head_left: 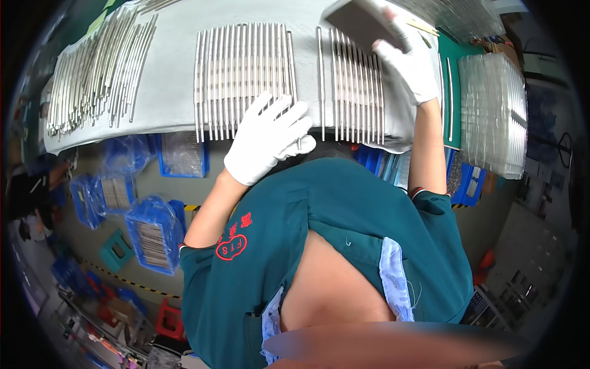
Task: Aligning and arranging thin metal rods on a production workbench using a handheld alignment block.
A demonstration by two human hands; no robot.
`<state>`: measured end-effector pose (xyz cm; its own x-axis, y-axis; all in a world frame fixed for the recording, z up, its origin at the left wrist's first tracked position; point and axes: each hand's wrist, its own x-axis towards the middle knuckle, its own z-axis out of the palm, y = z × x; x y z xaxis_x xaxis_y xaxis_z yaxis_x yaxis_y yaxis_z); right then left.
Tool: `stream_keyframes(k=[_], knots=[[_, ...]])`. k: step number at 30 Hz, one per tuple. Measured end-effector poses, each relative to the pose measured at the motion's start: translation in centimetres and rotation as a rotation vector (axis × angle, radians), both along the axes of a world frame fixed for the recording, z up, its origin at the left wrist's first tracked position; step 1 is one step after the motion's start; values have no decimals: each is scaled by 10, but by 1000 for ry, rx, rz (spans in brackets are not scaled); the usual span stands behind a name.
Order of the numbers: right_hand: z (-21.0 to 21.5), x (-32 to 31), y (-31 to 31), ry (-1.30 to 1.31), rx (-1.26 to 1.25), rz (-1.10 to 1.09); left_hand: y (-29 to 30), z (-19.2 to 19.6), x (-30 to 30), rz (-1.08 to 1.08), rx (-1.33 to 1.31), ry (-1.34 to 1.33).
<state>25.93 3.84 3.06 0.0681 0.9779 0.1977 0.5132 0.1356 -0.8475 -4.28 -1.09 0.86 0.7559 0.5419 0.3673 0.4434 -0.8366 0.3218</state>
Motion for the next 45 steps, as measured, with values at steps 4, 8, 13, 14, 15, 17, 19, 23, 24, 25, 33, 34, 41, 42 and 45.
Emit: stream_keyframes(k=[4, 8, 13, 14, 15, 17, 19, 23, 24, 25, 33, 34, 41, 42, 45], knots=[[0, -10, 10, -63, 220, -494, -1, -10, -2, 35, 52, 61], [-62, 30, 17, 49, 360, -460, -2, -6, -1, 26, 23, 69], [-37, -2, 5, -215, 137, -609, -3, -6, -2, 86, -51, 152], [-35, -2, 4, -252, 174, -611, -3, -6, -2, 78, -51, 154], [-36, 1, 4, -232, -6, -647, -3, -7, -3, 102, -28, 161], [-51, 8, 6, -316, 224, -652, -3, -4, 0, 133, -48, 184], [-58, 14, 7, -188, 86, -643, -4, -7, 1, 143, -46, 171], [-44, 4, 5, -198, 63, -654, -3, -6, -1, 134, 8, 112], [-46, 5, 6, -197, 63, -657, -2, -4, -2, 131, 9, 113], [-45, 5, 9, -194, 108, -640, -2, -2, -2, 127, 17, 126], [-49, 5, 9, -21, 101, -603, 6, 9, 19, -28, -32, 240], [-48, 4, 9, 16, 98, -595, 6, 9, 23, -67, -33, 230], [-50, 1, 14, 181, 126, -555, 9, -1, 43, -213, -49, 203], [-53, 4, 15, 192, 84, -569, 9, -1, 43, -213, -47, 204], [-65, 12, 18, 78, 98, -598, 8, -1, 35, -198, -44, 227]])
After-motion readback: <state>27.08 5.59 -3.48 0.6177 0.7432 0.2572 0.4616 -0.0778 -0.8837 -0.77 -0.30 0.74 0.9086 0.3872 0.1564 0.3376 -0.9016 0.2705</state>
